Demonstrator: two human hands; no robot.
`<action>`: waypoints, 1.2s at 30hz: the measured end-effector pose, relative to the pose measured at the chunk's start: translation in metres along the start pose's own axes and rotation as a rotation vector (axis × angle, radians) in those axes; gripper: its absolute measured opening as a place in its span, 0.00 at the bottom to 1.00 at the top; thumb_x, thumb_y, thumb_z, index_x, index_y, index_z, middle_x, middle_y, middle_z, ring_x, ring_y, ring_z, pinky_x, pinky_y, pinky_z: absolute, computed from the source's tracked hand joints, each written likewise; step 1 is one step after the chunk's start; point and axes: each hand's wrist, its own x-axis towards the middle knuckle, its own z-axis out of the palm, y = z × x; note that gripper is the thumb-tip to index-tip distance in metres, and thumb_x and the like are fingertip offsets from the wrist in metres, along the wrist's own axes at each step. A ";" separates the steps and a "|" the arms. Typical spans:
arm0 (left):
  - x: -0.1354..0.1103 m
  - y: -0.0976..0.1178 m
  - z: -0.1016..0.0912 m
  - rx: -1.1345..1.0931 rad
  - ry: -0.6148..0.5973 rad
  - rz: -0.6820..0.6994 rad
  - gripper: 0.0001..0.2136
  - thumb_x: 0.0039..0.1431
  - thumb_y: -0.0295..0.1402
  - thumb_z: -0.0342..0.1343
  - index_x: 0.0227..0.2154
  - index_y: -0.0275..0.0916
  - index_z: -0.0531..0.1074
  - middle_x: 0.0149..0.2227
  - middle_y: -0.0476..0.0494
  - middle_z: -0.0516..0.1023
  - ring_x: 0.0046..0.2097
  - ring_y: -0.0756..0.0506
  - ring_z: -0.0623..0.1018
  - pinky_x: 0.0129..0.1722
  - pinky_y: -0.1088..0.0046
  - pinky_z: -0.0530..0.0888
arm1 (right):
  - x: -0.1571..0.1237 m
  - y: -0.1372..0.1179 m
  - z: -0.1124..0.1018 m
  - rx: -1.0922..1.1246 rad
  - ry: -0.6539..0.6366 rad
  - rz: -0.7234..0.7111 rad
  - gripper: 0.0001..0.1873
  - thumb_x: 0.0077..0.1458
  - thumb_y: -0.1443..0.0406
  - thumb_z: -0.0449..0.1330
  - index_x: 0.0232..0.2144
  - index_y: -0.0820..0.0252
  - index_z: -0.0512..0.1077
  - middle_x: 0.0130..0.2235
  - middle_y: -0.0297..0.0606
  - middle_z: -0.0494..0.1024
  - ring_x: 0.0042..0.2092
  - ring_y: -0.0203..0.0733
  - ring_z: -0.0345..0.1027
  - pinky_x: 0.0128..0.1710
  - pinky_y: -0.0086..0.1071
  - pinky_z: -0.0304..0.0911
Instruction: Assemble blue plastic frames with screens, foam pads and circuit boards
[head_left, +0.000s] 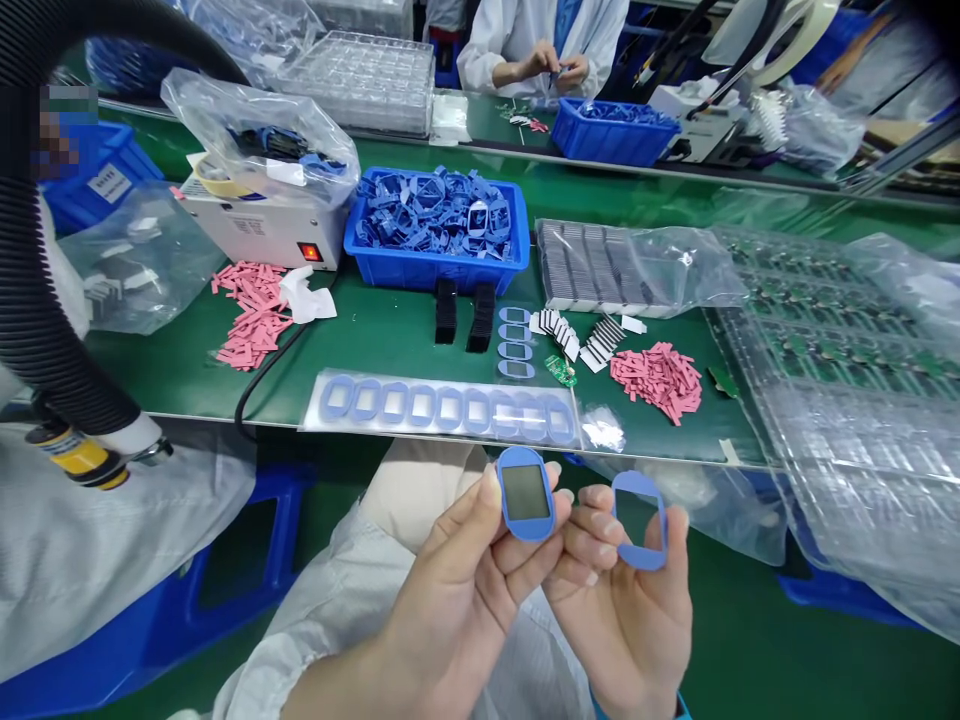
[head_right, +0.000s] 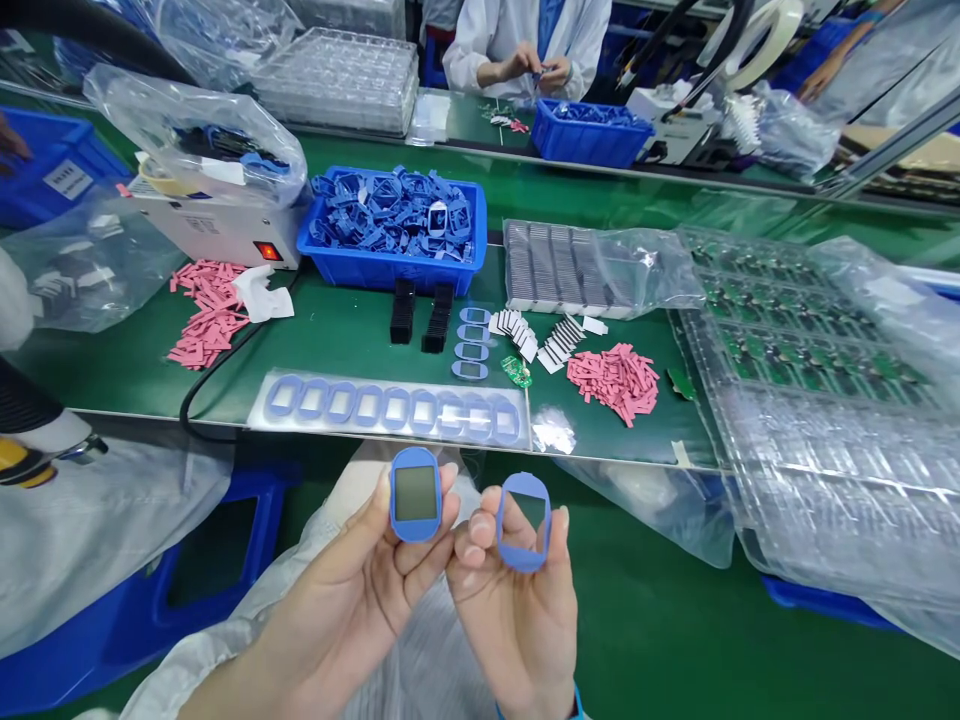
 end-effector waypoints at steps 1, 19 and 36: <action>0.001 0.000 0.000 -0.003 -0.001 0.001 0.12 0.65 0.33 0.50 0.39 0.35 0.79 0.38 0.45 0.85 0.41 0.51 0.82 0.43 0.81 0.77 | 0.000 0.000 0.001 0.021 0.010 0.009 0.16 0.55 0.54 0.61 0.37 0.59 0.78 0.30 0.30 0.82 0.33 0.24 0.76 0.34 0.10 0.69; 0.009 0.002 0.009 -0.035 0.125 0.028 0.12 0.65 0.31 0.50 0.37 0.33 0.79 0.35 0.43 0.85 0.38 0.50 0.83 0.41 0.79 0.78 | 0.000 0.000 -0.003 0.011 0.158 -0.003 0.14 0.52 0.56 0.64 0.36 0.60 0.78 0.30 0.31 0.82 0.32 0.27 0.77 0.34 0.14 0.71; 0.023 0.002 -0.012 0.333 0.138 0.362 0.12 0.61 0.39 0.55 0.36 0.40 0.81 0.37 0.47 0.84 0.43 0.48 0.79 0.48 0.76 0.71 | 0.002 0.006 -0.003 -1.603 0.270 -0.656 0.23 0.51 0.64 0.66 0.51 0.53 0.71 0.42 0.37 0.82 0.40 0.44 0.78 0.38 0.31 0.76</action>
